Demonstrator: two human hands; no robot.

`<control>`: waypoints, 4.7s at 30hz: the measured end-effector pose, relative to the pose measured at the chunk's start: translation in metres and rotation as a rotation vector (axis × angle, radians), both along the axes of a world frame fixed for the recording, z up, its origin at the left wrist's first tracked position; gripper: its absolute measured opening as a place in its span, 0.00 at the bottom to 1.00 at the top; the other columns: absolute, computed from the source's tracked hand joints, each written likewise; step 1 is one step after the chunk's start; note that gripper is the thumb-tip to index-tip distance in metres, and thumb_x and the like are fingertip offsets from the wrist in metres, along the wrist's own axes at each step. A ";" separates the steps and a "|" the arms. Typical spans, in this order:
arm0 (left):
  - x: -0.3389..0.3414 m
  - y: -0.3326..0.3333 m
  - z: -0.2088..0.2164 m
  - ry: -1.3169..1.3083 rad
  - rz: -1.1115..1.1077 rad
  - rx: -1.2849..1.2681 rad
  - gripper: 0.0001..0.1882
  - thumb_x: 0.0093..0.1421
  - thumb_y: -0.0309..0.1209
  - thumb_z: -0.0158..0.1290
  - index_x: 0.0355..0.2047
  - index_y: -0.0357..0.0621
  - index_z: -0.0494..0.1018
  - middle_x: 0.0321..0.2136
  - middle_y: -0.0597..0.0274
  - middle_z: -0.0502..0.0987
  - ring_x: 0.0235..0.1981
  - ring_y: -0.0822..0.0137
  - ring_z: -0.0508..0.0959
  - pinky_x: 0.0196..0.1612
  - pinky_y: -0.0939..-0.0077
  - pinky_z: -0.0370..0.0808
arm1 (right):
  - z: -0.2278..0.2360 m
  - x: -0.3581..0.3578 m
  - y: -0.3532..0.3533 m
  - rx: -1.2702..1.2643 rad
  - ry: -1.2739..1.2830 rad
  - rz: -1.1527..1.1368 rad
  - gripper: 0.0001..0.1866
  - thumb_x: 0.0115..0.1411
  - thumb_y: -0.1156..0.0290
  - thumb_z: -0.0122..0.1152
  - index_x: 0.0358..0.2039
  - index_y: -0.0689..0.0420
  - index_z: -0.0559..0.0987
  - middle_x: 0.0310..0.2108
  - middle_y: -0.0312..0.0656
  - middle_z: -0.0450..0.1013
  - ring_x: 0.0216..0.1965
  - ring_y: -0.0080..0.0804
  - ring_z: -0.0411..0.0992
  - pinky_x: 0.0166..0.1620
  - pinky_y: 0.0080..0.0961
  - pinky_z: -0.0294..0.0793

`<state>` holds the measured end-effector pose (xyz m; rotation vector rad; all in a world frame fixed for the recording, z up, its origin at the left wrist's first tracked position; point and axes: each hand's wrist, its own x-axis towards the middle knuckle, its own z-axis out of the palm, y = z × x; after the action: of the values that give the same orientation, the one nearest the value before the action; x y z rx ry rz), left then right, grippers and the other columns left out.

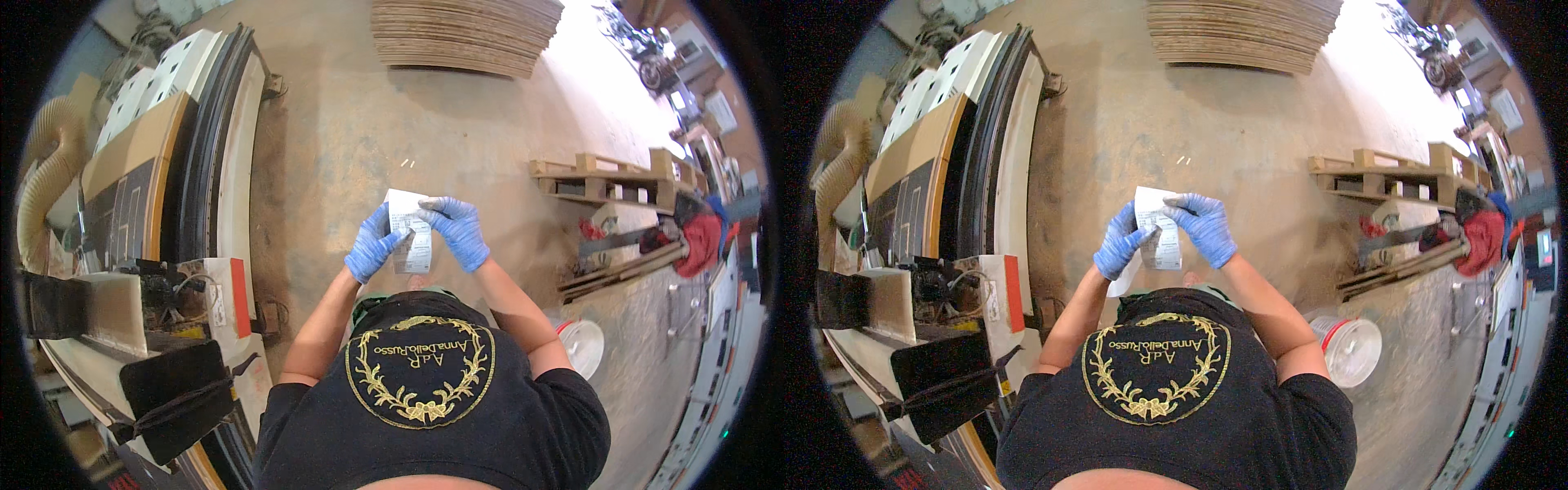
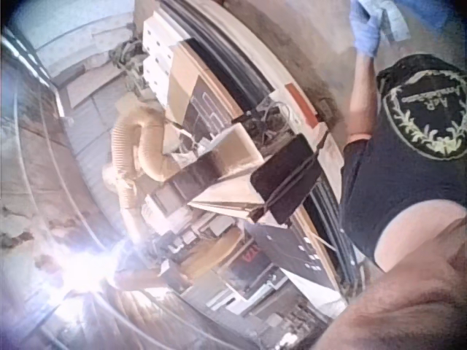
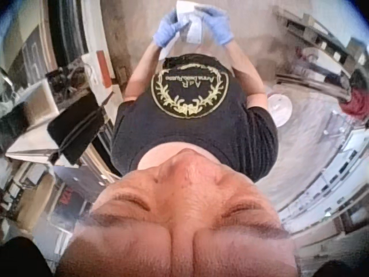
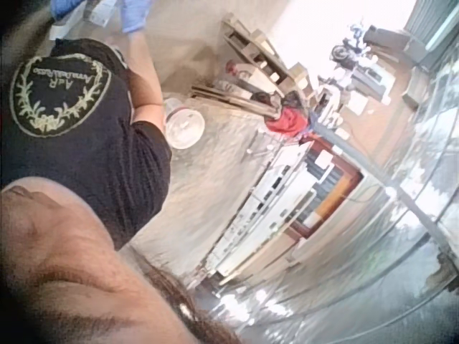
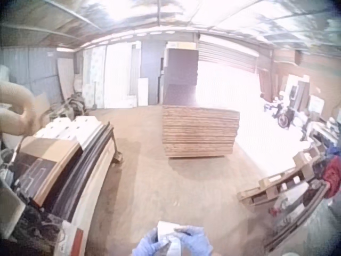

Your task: The person walks to a large panel on a machine and applies small white labels to its surface. They tear labels from a roll and place them in a grid pattern across the panel. The person then picks up a long metal strip and places it on a nearby workbench.

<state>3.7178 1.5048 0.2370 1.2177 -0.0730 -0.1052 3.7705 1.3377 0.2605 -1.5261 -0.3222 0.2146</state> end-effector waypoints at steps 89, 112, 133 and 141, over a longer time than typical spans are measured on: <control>0.087 0.367 0.046 0.284 1.878 0.569 0.13 0.47 0.27 0.55 0.35 0.40 0.72 0.28 0.57 0.76 0.28 0.71 0.75 0.32 0.76 0.72 | 0.035 0.185 0.617 0.730 -0.988 1.467 0.24 0.42 0.77 0.62 0.42 0.50 0.71 0.36 0.42 0.72 0.36 0.42 0.71 0.39 0.32 0.70; 0.061 0.365 0.043 0.084 1.865 0.857 0.12 0.50 0.32 0.53 0.35 0.41 0.73 0.30 0.57 0.73 0.31 0.63 0.75 0.33 0.75 0.70 | 0.043 0.165 0.608 0.855 -1.049 1.423 0.28 0.42 0.78 0.62 0.46 0.51 0.66 0.38 0.47 0.71 0.35 0.44 0.72 0.35 0.33 0.72; 0.114 0.448 -0.065 0.053 2.046 0.608 0.15 0.53 0.29 0.53 0.41 0.39 0.70 0.38 0.62 0.73 0.37 0.72 0.72 0.40 0.79 0.69 | -0.058 0.241 0.697 0.553 -0.546 1.422 0.21 0.49 0.77 0.58 0.46 0.61 0.69 0.45 0.45 0.67 0.48 0.32 0.64 0.52 0.28 0.60; 0.123 0.487 -0.117 0.061 2.198 0.469 0.16 0.52 0.29 0.53 0.42 0.38 0.69 0.37 0.63 0.72 0.38 0.73 0.70 0.42 0.78 0.67 | -0.118 0.255 0.765 0.364 -0.476 1.370 0.18 0.50 0.75 0.58 0.43 0.60 0.71 0.40 0.45 0.70 0.42 0.32 0.68 0.47 0.24 0.65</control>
<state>3.8410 1.9918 0.1199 1.1465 1.3830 1.8137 4.0253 2.1027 0.1424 -0.7543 -1.6705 0.8035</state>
